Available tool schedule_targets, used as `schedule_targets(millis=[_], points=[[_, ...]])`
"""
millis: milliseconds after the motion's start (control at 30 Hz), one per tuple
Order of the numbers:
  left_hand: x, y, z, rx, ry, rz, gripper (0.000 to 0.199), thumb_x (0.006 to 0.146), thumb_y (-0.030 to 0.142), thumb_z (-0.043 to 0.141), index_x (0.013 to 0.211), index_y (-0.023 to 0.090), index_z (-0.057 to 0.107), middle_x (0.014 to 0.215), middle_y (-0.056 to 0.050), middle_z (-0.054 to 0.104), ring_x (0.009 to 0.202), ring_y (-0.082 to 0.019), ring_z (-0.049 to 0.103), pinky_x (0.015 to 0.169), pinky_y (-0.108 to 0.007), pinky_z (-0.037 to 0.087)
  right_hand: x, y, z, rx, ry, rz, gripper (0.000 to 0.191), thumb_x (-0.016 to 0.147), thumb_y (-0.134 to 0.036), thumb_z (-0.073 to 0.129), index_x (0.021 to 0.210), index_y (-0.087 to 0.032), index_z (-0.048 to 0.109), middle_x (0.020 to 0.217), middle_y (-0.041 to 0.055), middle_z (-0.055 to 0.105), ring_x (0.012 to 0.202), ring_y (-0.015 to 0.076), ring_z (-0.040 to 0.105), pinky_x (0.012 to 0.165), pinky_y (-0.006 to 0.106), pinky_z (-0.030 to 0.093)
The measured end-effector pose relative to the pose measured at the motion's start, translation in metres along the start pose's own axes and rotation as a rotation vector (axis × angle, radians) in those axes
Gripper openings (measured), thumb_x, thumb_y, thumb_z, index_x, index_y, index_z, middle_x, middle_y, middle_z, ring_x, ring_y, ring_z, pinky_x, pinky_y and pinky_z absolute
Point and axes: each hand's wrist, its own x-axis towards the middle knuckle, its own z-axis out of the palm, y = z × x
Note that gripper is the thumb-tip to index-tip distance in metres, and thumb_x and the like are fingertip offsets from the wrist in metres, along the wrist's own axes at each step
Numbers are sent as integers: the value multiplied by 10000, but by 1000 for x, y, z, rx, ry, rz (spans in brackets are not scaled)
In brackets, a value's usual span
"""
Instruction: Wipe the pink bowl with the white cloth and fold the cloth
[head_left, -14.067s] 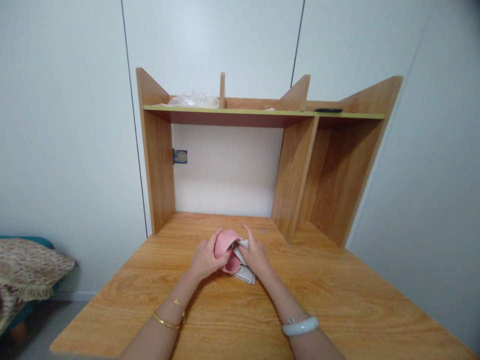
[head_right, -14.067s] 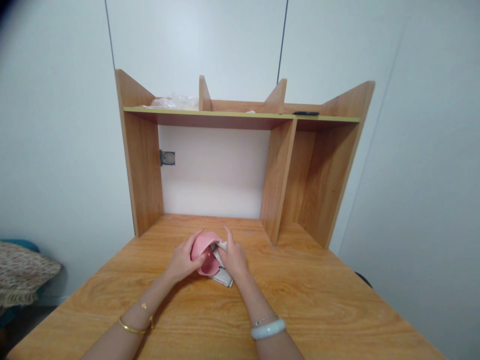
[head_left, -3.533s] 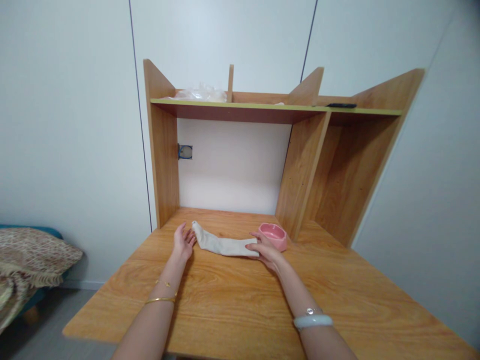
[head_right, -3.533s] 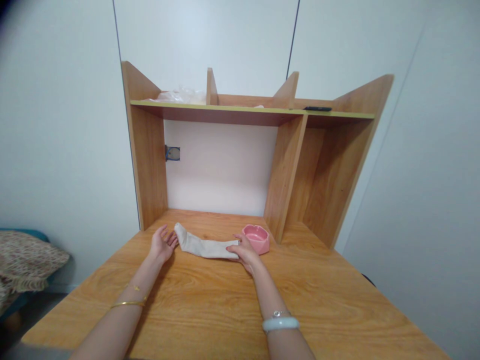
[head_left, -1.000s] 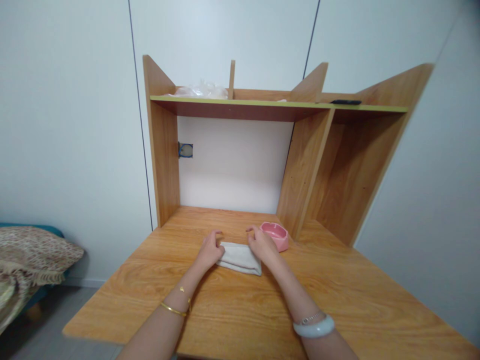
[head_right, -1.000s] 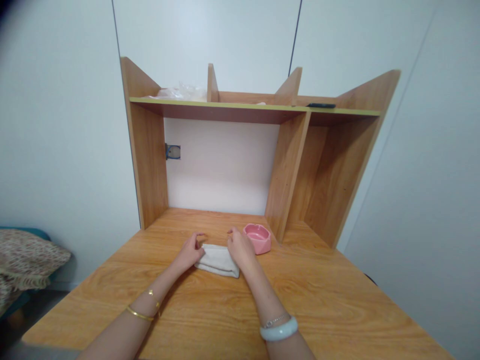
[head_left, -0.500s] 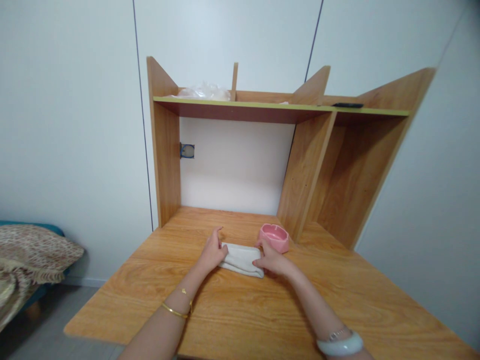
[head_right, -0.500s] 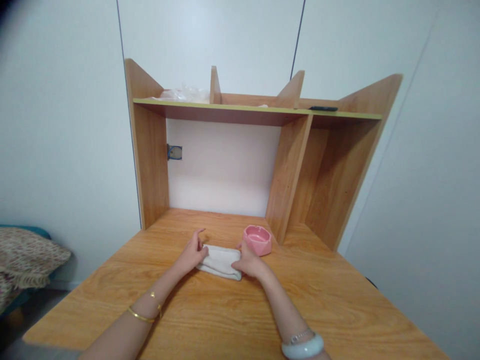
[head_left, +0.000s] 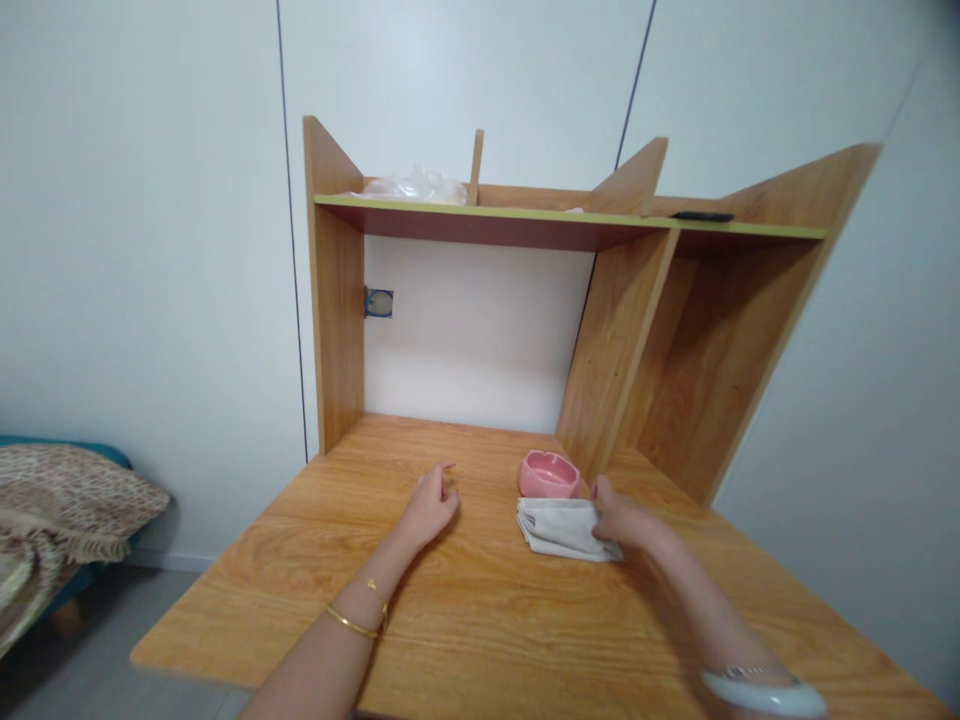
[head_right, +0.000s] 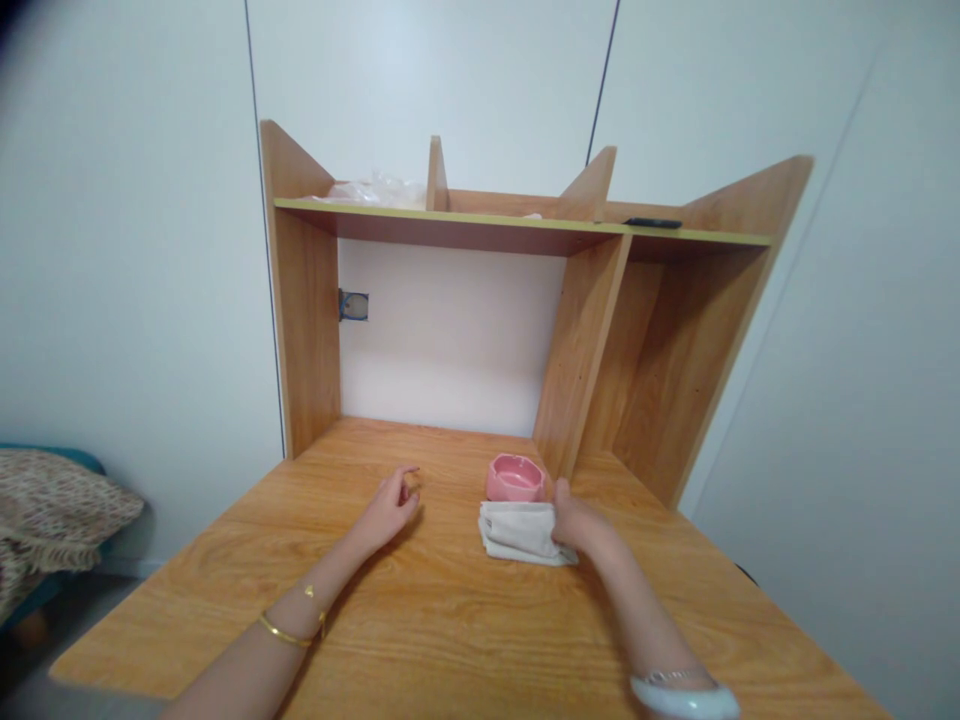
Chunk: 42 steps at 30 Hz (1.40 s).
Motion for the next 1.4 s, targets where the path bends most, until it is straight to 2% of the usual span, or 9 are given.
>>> schedule_targets(millis=[100,167,233,400,500,633,867,1067,1400], points=[[0,0,0,35,-5,6,341,762,160,435,1100,136,477,776,-36,548,807,-164,515,790,-301,394,-7,-11,2,-101,99,50,365,673,-88,493,1034,-105,446,890,156,582,845,260,565,638,314,401],[1,-1,0,43,-2,18,308,760,163,437,1059,139,506,866,-61,576,876,-170,522,836,-308,388,-12,-28,0,-164,279,54,325,714,-104,440,1036,-115,484,1057,194,536,1015,306,497,763,385,388],[0,-1,0,40,-7,33,301,758,171,444,1048,141,518,989,-86,580,974,-179,510,892,-313,367,-16,-51,0,-120,367,-86,353,753,-132,393,1093,-93,477,1124,199,507,1071,299,460,839,398,361],[-1,-6,0,69,-60,41,368,758,157,419,1114,121,501,1165,-113,534,1118,-185,454,977,-305,313,-11,-108,29,103,238,-534,455,763,-196,429,1196,-59,430,1235,176,456,1167,221,394,969,305,290],[-1,-9,0,136,-110,31,425,756,148,392,1168,79,471,1235,-140,488,1168,-188,418,1001,-293,286,-2,-124,57,188,139,-608,538,786,-247,422,1268,-19,348,1334,196,351,1255,223,281,1018,323,230],[-3,-9,-2,268,-199,-35,500,775,201,372,1261,85,386,1339,-133,380,1252,-212,309,1043,-355,201,6,-125,80,260,49,-612,619,829,-344,364,1318,19,249,1395,201,236,1306,231,158,1055,335,152],[-8,-1,-9,360,-405,-79,571,827,360,286,1345,123,246,1408,-102,244,1309,-220,161,1047,-443,91,0,-121,82,289,32,-545,679,835,-457,330,1364,-62,172,1417,148,209,1310,244,140,1052,395,138],[-10,-2,-11,355,-399,-38,550,832,375,274,1328,140,299,1394,-102,274,1309,-219,161,1043,-442,98,-1,-119,80,251,30,-580,617,842,-477,309,1327,-94,309,1399,139,263,1301,253,177,1053,394,138],[-8,-1,-12,361,-410,-52,540,832,369,289,1319,137,319,1394,-106,278,1306,-212,176,1044,-434,101,0,-115,79,264,32,-601,562,843,-445,334,1301,-121,365,1392,125,285,1296,240,198,1051,388,159]])
